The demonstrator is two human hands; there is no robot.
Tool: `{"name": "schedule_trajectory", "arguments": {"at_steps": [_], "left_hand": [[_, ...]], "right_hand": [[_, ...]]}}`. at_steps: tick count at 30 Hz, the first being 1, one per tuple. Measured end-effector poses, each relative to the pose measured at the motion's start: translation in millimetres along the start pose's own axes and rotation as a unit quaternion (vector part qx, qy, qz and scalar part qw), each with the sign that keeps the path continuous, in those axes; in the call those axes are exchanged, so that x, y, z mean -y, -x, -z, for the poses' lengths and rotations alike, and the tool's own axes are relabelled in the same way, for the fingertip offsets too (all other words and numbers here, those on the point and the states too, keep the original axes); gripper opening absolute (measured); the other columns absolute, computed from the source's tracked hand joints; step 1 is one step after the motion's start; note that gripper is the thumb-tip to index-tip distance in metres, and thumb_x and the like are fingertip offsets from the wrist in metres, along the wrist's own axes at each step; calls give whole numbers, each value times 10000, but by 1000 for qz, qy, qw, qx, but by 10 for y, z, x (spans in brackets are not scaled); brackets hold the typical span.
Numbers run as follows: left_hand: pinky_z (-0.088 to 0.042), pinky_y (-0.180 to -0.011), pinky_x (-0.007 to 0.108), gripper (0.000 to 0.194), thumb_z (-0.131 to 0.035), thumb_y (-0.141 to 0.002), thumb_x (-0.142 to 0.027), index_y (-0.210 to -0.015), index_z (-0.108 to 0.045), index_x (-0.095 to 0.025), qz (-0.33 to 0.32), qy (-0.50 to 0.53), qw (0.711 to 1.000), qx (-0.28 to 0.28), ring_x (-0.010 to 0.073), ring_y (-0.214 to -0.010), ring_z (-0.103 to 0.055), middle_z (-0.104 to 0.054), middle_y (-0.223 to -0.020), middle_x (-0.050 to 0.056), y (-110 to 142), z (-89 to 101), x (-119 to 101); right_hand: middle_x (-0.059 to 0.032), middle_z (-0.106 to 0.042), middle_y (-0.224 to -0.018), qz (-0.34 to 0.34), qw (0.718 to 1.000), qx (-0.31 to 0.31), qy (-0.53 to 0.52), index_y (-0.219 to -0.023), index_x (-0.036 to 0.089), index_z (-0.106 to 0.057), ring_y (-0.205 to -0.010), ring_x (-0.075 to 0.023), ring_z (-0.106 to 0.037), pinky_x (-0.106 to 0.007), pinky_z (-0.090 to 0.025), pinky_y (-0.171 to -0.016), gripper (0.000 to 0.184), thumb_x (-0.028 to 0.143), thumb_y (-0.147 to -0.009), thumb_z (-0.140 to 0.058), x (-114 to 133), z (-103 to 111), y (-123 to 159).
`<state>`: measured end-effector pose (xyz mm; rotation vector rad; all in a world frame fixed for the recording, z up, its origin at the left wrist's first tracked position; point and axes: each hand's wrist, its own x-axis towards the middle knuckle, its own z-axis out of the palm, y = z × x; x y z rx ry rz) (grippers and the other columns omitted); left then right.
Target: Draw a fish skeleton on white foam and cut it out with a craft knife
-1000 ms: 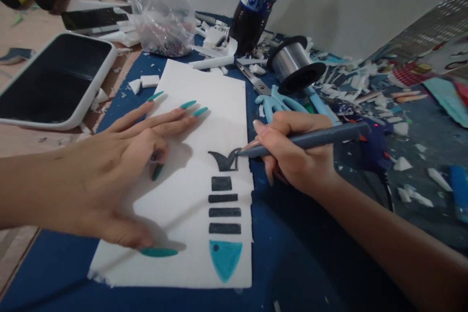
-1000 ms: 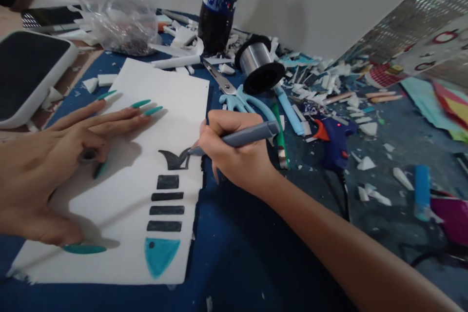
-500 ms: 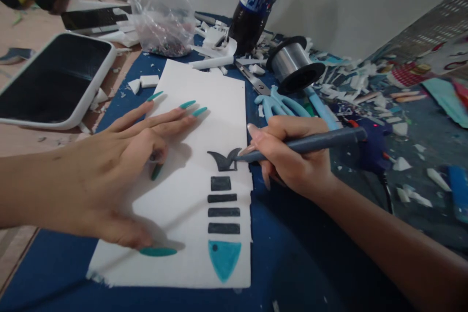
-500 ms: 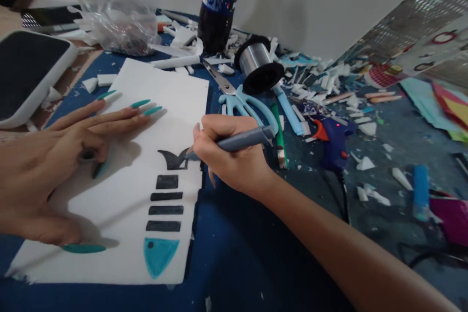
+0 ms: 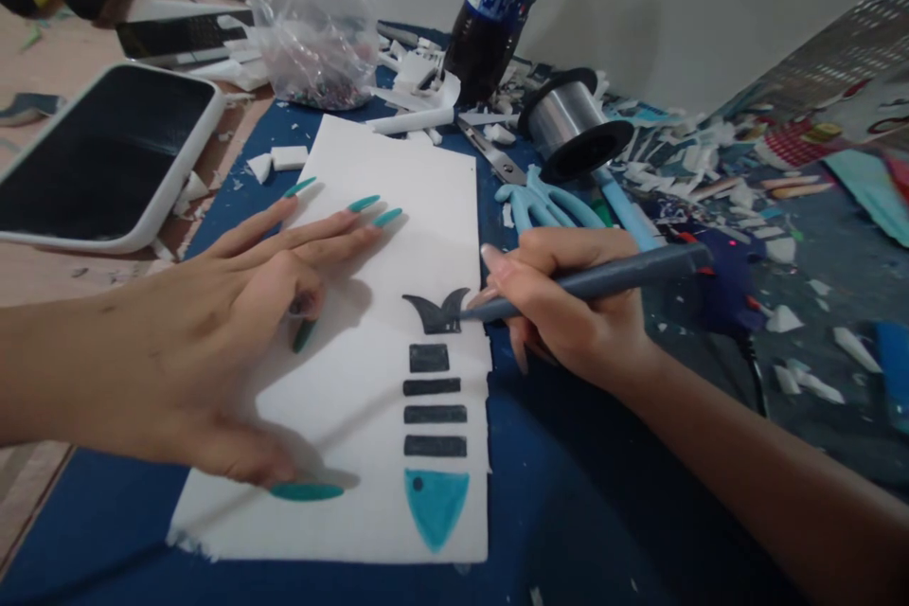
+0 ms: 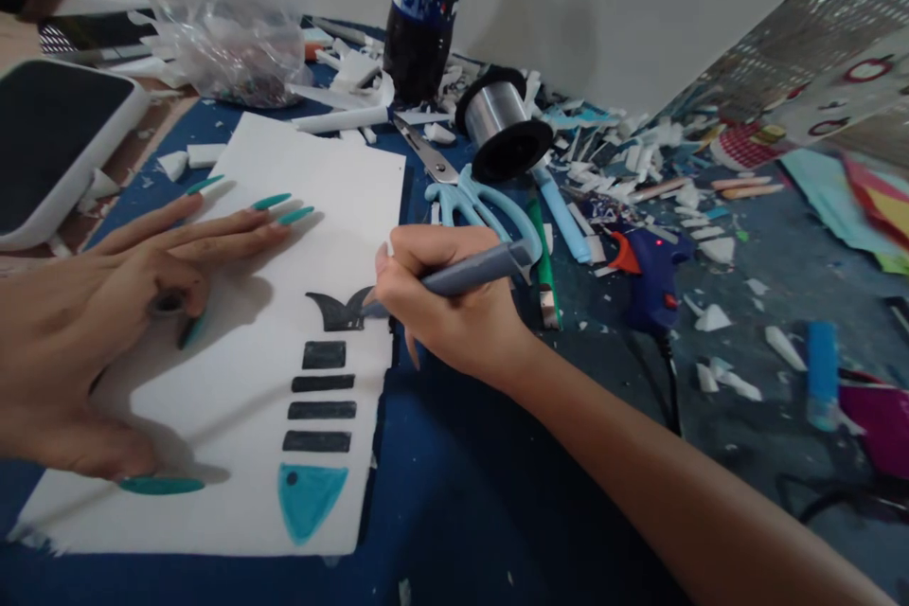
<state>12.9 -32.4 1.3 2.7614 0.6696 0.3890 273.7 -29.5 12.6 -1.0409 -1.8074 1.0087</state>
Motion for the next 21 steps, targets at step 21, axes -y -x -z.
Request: {"name": "schedule_trajectory", "arguments": {"at_steps": [21], "left_hand": [[-67, -1157, 512, 625, -603, -695, -582, -1075, -346, -158, -8, -6, 1000, 4, 285, -1410, -118, -146, -1513, 167, 2, -5, 12]], "right_hand": [[84, -371, -363, 8, 999, 42, -32, -436, 193, -373, -314, -37, -387, -222, -532, -548, 399, 88, -796, -509, 0, 5, -2]]}}
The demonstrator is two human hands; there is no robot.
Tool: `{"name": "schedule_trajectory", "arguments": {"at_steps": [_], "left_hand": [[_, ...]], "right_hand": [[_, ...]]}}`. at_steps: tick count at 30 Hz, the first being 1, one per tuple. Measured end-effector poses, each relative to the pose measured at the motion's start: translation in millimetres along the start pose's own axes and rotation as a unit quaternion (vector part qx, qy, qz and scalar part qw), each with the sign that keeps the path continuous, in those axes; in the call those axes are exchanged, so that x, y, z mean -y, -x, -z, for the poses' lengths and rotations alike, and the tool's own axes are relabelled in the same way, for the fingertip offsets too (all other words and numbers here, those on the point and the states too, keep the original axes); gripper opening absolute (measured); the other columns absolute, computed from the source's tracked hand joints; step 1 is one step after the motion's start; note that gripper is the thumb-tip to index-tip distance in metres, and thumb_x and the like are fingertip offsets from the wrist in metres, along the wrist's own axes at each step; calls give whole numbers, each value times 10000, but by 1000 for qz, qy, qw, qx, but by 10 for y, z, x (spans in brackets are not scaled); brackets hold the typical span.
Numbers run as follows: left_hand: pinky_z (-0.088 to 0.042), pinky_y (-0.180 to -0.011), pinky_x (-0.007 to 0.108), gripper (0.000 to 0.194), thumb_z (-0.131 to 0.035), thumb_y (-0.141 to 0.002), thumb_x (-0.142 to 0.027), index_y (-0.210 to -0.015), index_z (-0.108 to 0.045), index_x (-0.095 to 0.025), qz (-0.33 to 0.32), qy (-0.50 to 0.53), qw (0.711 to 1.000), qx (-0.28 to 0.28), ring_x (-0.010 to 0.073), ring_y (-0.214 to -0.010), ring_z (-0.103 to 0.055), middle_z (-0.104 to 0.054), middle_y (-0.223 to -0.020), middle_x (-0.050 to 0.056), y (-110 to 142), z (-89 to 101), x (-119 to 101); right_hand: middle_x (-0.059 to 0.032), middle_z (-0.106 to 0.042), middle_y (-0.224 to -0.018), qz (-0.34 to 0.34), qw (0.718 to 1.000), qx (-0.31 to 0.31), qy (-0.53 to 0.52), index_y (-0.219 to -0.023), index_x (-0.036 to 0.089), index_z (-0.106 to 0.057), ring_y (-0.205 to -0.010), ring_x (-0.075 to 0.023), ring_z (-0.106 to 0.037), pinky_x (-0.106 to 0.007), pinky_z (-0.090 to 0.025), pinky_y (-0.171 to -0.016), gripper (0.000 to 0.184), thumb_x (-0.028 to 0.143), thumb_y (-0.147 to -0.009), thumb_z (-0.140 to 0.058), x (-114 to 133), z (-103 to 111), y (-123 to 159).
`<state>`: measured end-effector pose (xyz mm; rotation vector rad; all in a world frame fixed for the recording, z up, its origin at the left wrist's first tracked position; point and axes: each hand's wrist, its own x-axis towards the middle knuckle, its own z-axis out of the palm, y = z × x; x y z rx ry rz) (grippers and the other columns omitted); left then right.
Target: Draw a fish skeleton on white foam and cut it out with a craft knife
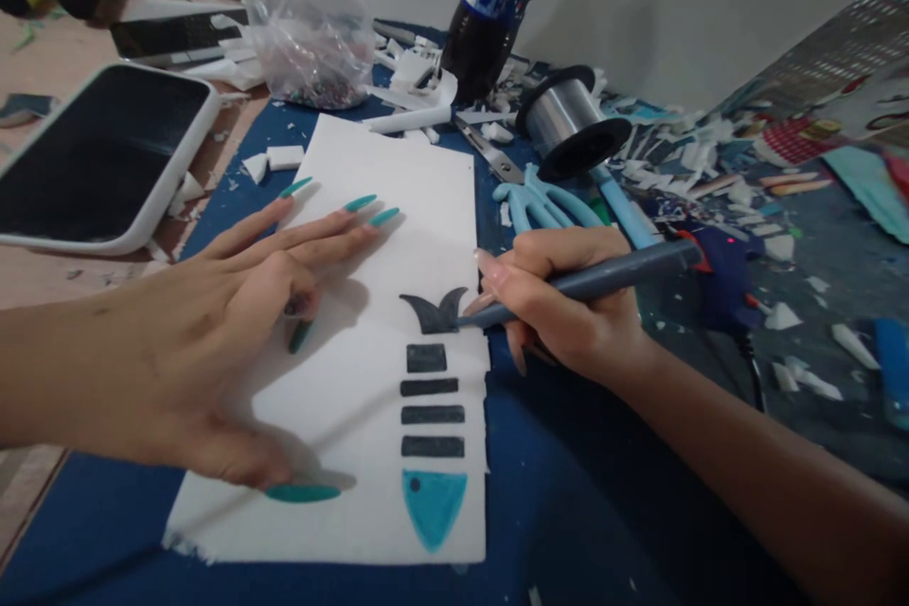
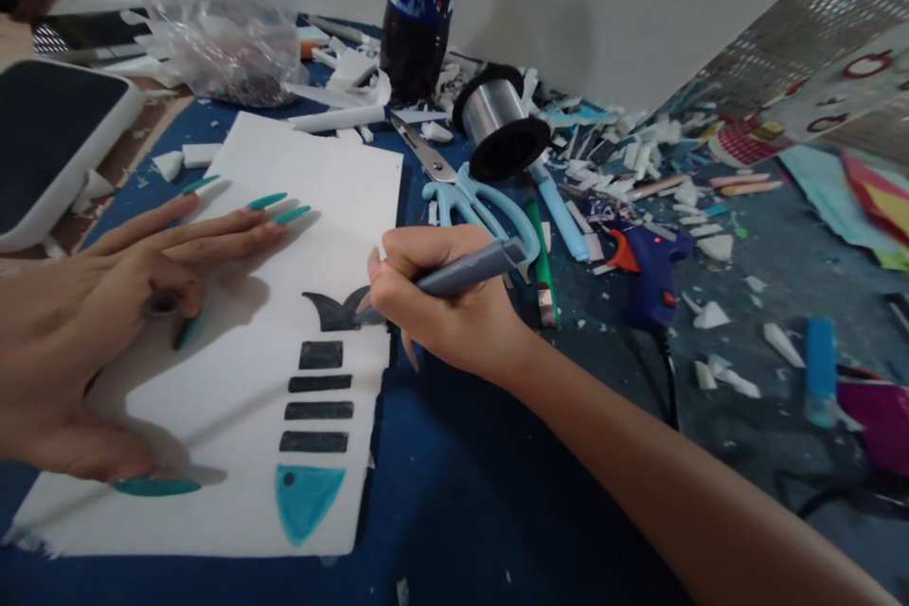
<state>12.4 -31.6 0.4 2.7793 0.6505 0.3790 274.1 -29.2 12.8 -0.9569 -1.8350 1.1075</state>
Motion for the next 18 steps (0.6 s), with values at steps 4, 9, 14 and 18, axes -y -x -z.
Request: {"name": "schedule_trajectory", "arguments": {"at_steps": [4, 9, 14, 18], "left_hand": [[-45, -1169, 481, 526, -615, -685, -590, -879, -340, -186, 10, 8, 1000, 3, 285, -1408, -122, -153, -1513, 160, -3, -1, -2], [-51, -1168, 480, 536, -620, -683, -598, -867, -331, -186, 7, 12, 1000, -3, 298, -1404, -131, -150, -1511, 168, 17, -5, 7], [-59, -1159, 517, 542, -635, -663, -594, -872, -342, -188, 24, 19, 1000, -4, 305, -1399, -152, -168, -1510, 159, 35, -14, -5], [-52, -1163, 501, 534, -646, -662, -573, -872, -345, -186, 40, 31, 999, 8, 294, -1399, -158, -185, -1507, 150, 15, -12, -13]], "right_hand": [[73, -406, -387, -6, 1000, -3, 22, -437, 195, -366, -338, -42, -404, -214, -516, -537, 401, 116, -792, -534, 2, 7, -4], [69, -406, -402, 13, 999, 12, 30, -441, 193, -386, -374, -48, -423, -204, -464, -492, 392, 121, -796, -538, 2, 12, -28], [56, -457, -438, 37, 997, 39, 47, -471, 198, -486, -429, -64, -475, -214, -451, -501, 347, 95, -798, -538, 9, 2, -45], [58, -458, -435, 41, 997, 43, 50, -472, 200, -486, -427, -62, -474, -210, -445, -492, 343, 87, -792, -541, 19, 0, -42]]}}
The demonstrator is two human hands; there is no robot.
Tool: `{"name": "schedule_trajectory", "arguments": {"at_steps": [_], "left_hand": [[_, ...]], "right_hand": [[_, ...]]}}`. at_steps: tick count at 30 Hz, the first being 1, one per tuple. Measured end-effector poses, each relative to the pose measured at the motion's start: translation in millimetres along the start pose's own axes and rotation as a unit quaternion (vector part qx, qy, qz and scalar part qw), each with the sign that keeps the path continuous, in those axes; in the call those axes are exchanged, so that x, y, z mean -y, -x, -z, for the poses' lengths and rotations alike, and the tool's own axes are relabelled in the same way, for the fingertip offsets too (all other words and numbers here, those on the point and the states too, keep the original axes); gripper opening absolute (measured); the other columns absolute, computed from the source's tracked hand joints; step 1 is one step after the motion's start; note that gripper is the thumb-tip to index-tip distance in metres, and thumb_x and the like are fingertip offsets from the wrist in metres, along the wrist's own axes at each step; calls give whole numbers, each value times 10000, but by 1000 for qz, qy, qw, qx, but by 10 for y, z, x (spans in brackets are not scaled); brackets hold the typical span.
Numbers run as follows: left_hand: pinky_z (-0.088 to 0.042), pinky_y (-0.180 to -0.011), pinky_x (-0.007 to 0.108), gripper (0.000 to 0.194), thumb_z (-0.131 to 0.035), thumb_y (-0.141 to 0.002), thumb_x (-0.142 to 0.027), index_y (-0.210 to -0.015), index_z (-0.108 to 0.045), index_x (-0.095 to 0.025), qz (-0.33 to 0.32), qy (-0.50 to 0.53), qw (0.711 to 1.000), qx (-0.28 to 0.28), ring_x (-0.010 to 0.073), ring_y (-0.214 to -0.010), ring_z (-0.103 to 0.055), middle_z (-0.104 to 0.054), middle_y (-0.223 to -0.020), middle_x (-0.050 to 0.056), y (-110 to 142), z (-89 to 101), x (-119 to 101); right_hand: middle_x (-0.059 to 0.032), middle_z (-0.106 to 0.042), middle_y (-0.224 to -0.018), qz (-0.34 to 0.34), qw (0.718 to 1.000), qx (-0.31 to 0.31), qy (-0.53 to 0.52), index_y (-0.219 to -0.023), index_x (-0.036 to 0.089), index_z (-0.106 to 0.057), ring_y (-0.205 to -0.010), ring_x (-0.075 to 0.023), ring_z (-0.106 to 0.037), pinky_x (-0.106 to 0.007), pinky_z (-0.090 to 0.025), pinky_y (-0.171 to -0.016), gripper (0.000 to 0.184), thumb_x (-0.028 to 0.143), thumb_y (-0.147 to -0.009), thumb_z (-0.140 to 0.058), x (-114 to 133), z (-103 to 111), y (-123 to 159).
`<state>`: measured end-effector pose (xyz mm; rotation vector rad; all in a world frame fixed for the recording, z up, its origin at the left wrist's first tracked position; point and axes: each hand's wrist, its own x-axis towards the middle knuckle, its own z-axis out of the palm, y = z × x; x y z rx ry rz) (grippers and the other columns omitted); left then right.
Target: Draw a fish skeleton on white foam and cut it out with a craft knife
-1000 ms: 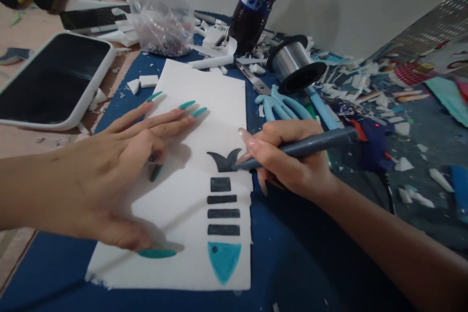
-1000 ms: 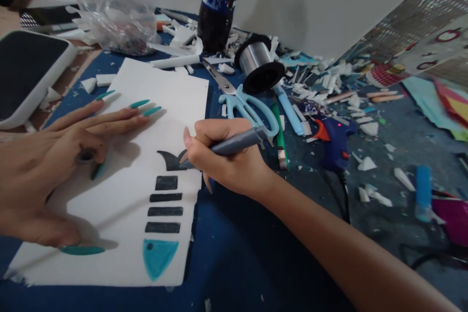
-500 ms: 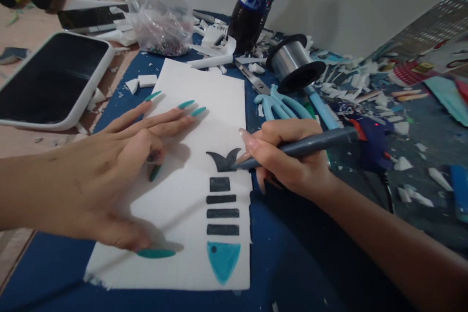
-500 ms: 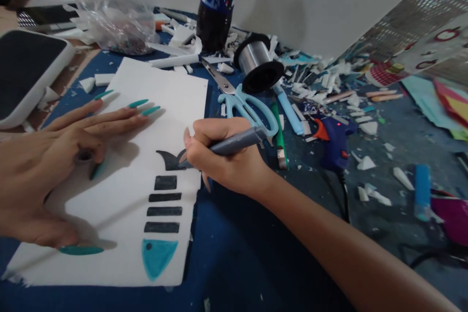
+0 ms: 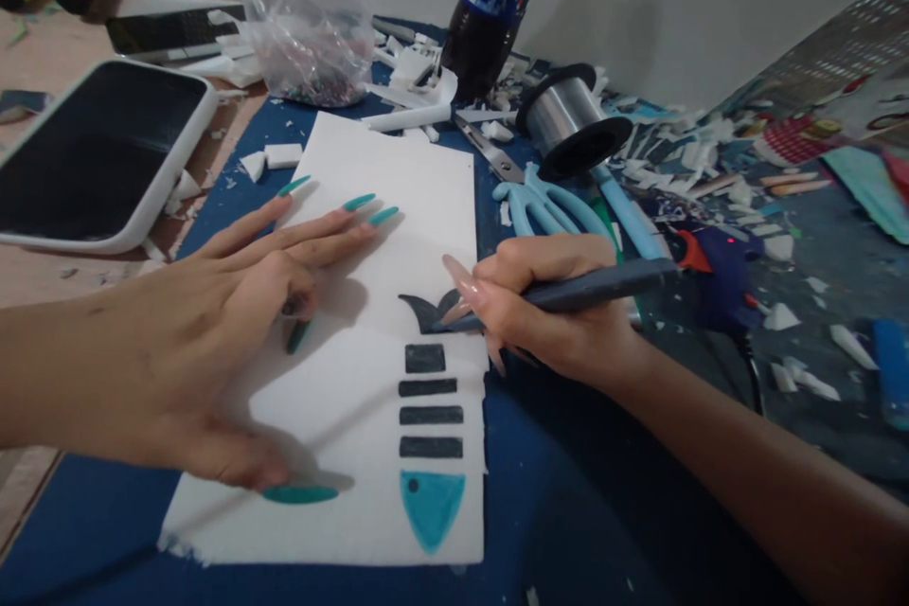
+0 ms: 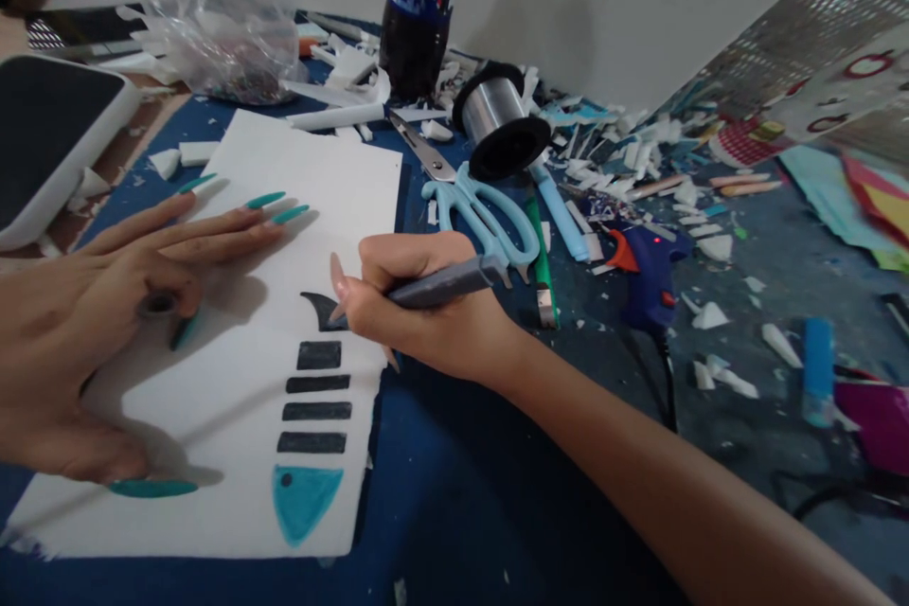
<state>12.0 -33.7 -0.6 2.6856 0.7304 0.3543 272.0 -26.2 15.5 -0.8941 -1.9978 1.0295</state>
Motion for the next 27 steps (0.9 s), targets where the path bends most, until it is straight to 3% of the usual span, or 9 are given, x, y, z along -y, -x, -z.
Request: {"name": "schedule_trajectory", "arguments": {"at_steps": [3, 5, 7, 9, 12, 15, 21, 25, 27], "left_hand": [[-69, -1150, 524, 583, -617, -678, -602, -965, -375, -156, -19, -22, 1000, -4, 312, -1398, -151, -183, -1503, 171, -5, 2, 18], [-98, -1125, 571, 719, -600, -693, -621, -1126, -340, -110, -43, -48, 998, -3, 340, -1394, -142, -167, -1496, 210, -1, 8, 32], [-121, -1096, 613, 924, -584, -725, -611, -1323, -132, -71, -62, -59, 996, 2, 355, -1395, -123, -149, -1489, 247, 3, 18, 37], [-129, -1078, 634, 1026, -571, -759, -580, -1385, 86, -102, -60, -50, 997, 2, 356, -1399, -102, -140, -1489, 250, 0, 31, 33], [-118, -1093, 616, 1093, -588, -745, -597, -1390, 177, -156, -56, -41, 998, 10, 347, -1407, -61, -68, -1502, 242, -17, 51, 20], [-109, -1104, 608, 1133, -605, -728, -610, -1374, 245, -230, -48, -34, 998, 14, 337, -1408, -73, -71, -1511, 210, -32, 72, 10], [-111, -1090, 625, 1088, -586, -742, -611, -1377, 196, -200, -47, -32, 998, 10, 361, -1400, -90, -117, -1494, 244, -21, 85, 9], [-106, -1090, 626, 1030, -597, -746, -593, -1368, 112, -181, -60, -22, 998, -4, 358, -1406, -16, -113, -1487, 263, 1, 95, 64], [-104, -1083, 634, 908, -590, -759, -581, -1345, -23, -181, -65, -23, 997, -24, 367, -1403, 29, -82, -1489, 265, 13, 114, 106]], "right_hand": [[56, -464, -440, -2, 1000, 4, 1, -469, 194, -466, -432, -61, -475, -209, -442, -488, 349, 86, -792, -537, -3, -1, 0], [61, -453, -435, 2, 1000, 0, 0, -465, 188, -439, -416, -53, -461, -203, -444, -487, 356, 84, -790, -539, -9, -4, 1], [73, -424, -414, 1, 1000, -6, -3, -452, 183, -392, -374, -37, -424, -193, -441, -472, 380, 82, -786, -543, -15, -8, 4], [85, -378, -375, -15, 999, -37, 5, -434, 181, -344, -331, -27, -387, -188, -444, -463, 417, 80, -792, -531, -16, -9, 11], [97, -330, -329, -39, 995, -88, 5, -420, 186, -344, -287, -28, -359, -212, -479, -496, 431, 95, -807, -511, -13, -1, 19], [87, -362, -338, -51, 996, -70, -7, -413, 191, -331, -304, -39, -373, -226, -485, -498, 434, 122, -797, -522, -3, 13, 23], [82, -356, -338, -83, 993, -80, -3, -422, 198, -330, -316, -46, -379, -222, -454, -449, 441, 202, -809, -540, 31, 5, 29], [94, -369, -330, -103, 969, -220, -44, -478, 198, -322, -248, -34, -340, -195, -346, -318, 444, 316, -831, -563, 29, -55, 26], [101, -380, -332, -106, 953, -271, -83, -518, 203, -332, -223, -40, -336, -187, -288, -268, 423, 353, -823, -583, 33, -70, 21]]}}
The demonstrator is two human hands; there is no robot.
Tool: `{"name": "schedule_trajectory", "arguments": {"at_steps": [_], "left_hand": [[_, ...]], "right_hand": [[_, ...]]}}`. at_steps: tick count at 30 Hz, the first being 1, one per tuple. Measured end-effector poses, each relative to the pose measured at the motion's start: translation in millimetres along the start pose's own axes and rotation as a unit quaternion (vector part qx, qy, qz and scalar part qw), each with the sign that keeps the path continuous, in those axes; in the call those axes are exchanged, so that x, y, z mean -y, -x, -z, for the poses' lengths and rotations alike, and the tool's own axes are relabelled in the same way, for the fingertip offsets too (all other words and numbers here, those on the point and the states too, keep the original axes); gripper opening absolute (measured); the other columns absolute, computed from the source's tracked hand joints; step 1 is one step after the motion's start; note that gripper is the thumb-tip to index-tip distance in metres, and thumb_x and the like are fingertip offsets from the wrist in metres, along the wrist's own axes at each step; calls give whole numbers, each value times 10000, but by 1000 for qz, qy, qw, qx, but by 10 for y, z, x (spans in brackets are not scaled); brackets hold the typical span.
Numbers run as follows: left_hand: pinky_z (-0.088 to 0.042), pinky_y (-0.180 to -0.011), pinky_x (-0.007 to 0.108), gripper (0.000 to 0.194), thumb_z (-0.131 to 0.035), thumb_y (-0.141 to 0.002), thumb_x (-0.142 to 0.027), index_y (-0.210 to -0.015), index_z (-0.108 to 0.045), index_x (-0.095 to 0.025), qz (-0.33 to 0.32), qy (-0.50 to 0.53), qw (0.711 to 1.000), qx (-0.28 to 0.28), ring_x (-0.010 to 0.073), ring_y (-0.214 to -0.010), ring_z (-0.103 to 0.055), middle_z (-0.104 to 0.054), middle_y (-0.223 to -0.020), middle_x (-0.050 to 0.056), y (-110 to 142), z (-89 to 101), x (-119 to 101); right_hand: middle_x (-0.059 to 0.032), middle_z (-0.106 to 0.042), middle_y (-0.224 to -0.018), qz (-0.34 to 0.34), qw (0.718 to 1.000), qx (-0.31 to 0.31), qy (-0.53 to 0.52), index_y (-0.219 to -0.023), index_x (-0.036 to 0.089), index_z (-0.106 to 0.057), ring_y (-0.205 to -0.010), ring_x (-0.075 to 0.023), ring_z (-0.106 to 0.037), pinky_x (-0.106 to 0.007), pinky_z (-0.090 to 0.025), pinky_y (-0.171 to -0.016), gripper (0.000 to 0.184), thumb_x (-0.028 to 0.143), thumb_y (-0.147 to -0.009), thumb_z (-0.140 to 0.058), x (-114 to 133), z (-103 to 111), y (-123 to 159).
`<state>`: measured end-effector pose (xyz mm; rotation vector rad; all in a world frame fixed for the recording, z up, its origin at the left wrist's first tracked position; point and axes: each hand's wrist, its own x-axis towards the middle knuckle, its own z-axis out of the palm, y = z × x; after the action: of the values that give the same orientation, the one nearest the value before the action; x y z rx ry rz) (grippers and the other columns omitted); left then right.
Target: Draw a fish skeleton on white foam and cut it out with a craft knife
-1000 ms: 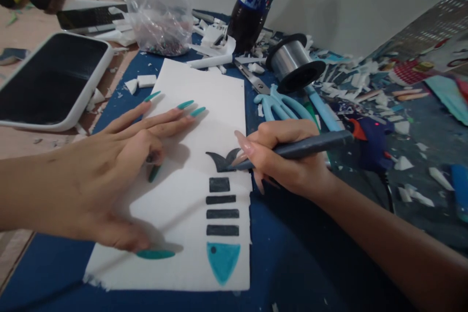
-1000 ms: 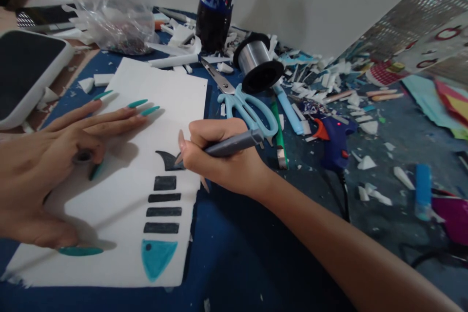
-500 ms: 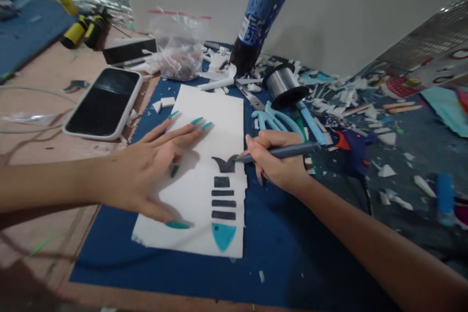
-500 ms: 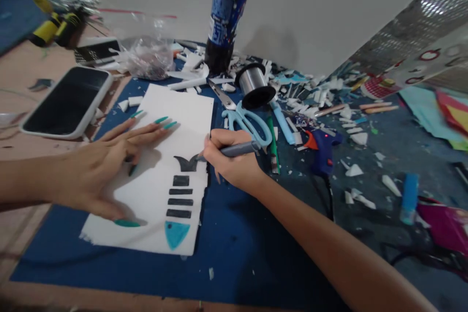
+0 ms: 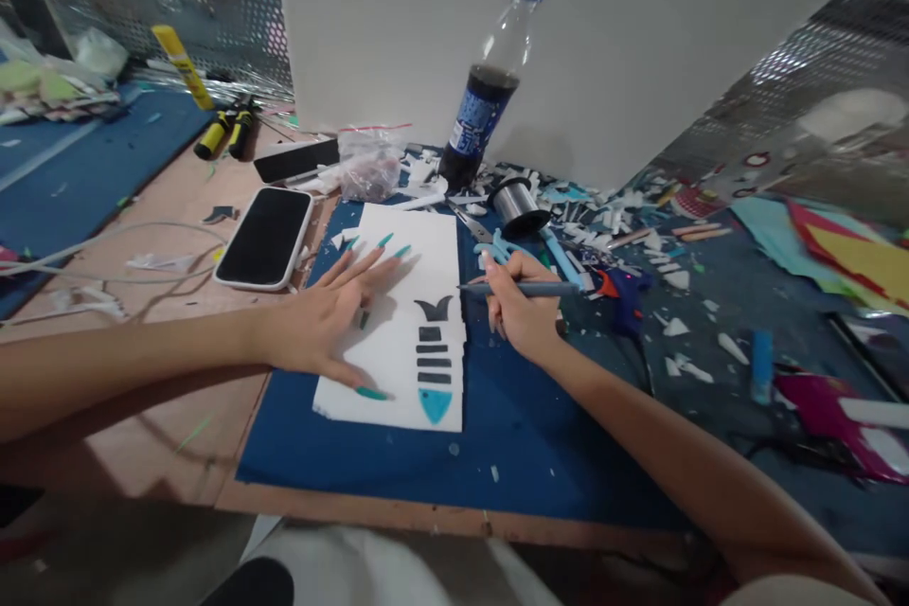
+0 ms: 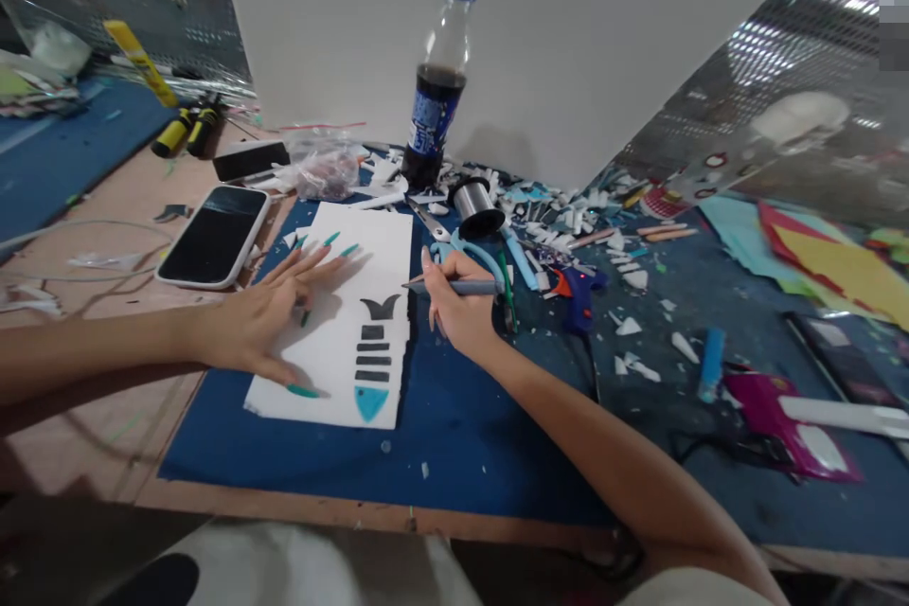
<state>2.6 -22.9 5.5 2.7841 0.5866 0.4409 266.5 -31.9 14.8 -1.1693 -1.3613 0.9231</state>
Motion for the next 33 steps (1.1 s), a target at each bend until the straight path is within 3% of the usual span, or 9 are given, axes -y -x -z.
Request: {"name": "schedule_trajectory", "arguments": {"at_steps": [3, 5, 7, 9, 12, 18, 25, 30, 33], "left_hand": [[-134, -1059, 650, 684, -568, -736, -637, -1150, -309, -158, 4, -18, 999, -51, 410, -1389, -22, -139, -1467, 270, 26, 43, 28], [-239, -1013, 630, 543, -537, -762, -633, -973, -371, -161, 3, -28, 994, -102, 414, -1318, -211, -295, -1387, 260, 43, 74, 0], [-379, -901, 543, 339, -475, -863, -482, -898, -363, -164, 0, -35, 987, -154, 330, -1106, -425, -466, -1200, 217, 56, 99, -61], [-446, -768, 417, 58, -377, -896, -205, -915, -360, -153, 15, -45, 983, -175, 220, -858, -493, -541, -992, 149, 63, 111, -131], [-445, -601, 258, 121, -301, -884, -92, -969, -378, -129, 73, -24, 990, -122, 153, -706, -520, -540, -845, 81, 62, 112, -206], [-471, -618, 262, 128, -337, -944, -239, -999, -406, -146, 124, -12, 990, -67, 173, -729, -596, -551, -860, 54, 54, 116, -237], [-493, -662, 261, 171, -332, -956, -228, -1062, -423, -130, 74, -34, 995, -62, 165, -764, -599, -532, -870, 56, 69, 99, -250], [-491, -656, 229, 178, -317, -962, -203, -1053, -438, -109, 22, -52, 994, -97, 152, -770, -595, -545, -827, 58, 60, 134, -329], [-488, -643, 210, 151, -333, -961, -204, -1028, -445, -127, 42, -37, 992, -111, 140, -764, -603, -558, -815, 45, 48, 171, -366]], "right_hand": [[111, -401, -336, -4, 999, -14, -45, -581, 210, -387, -204, -51, -326, -183, -244, -229, 350, 349, -802, -620, 48, 10, -11], [107, -435, -353, 25, 997, -9, -73, -606, 208, -439, -212, -52, -344, -178, -263, -230, 295, 321, -792, -638, 118, 26, -20], [77, -515, -411, 70, 992, 16, -102, -634, 202, -517, -265, -62, -429, -179, -330, -264, 235, 319, -814, -612, 214, 25, -11], [22, -618, -526, 90, 984, 73, -132, -720, 204, -611, -372, -96, -546, -203, -411, -318, 236, 363, -870, -520, 329, -3, 27], [-25, -675, -635, 57, 968, 188, -157, -843, 201, -669, -475, -142, -621, -245, -481, -364, 260, 381, -882, -486, 502, -89, 129], [-10, -646, -585, 33, 970, 195, -143, -808, 191, -689, -448, -109, -595, -223, -491, -392, 238, 310, -883, -498, 648, -248, 283], [-7, -642, -598, 2, 968, 207, -140, -833, 156, -667, -437, -85, -576, -210, -493, -412, 263, 340, -889, -489, 589, -322, 365], [-8, -651, -616, -30, 964, 223, -140, -826, 143, -645, -444, -85, -582, -210, -508, -433, 228, 331, -870, -523, 634, -295, 427], [-5, -650, -593, -22, 967, 191, -170, -799, 154, -627, -438, -100, -583, -229, -510, -426, 224, 332, -875, -515, 624, -233, 461]]}}
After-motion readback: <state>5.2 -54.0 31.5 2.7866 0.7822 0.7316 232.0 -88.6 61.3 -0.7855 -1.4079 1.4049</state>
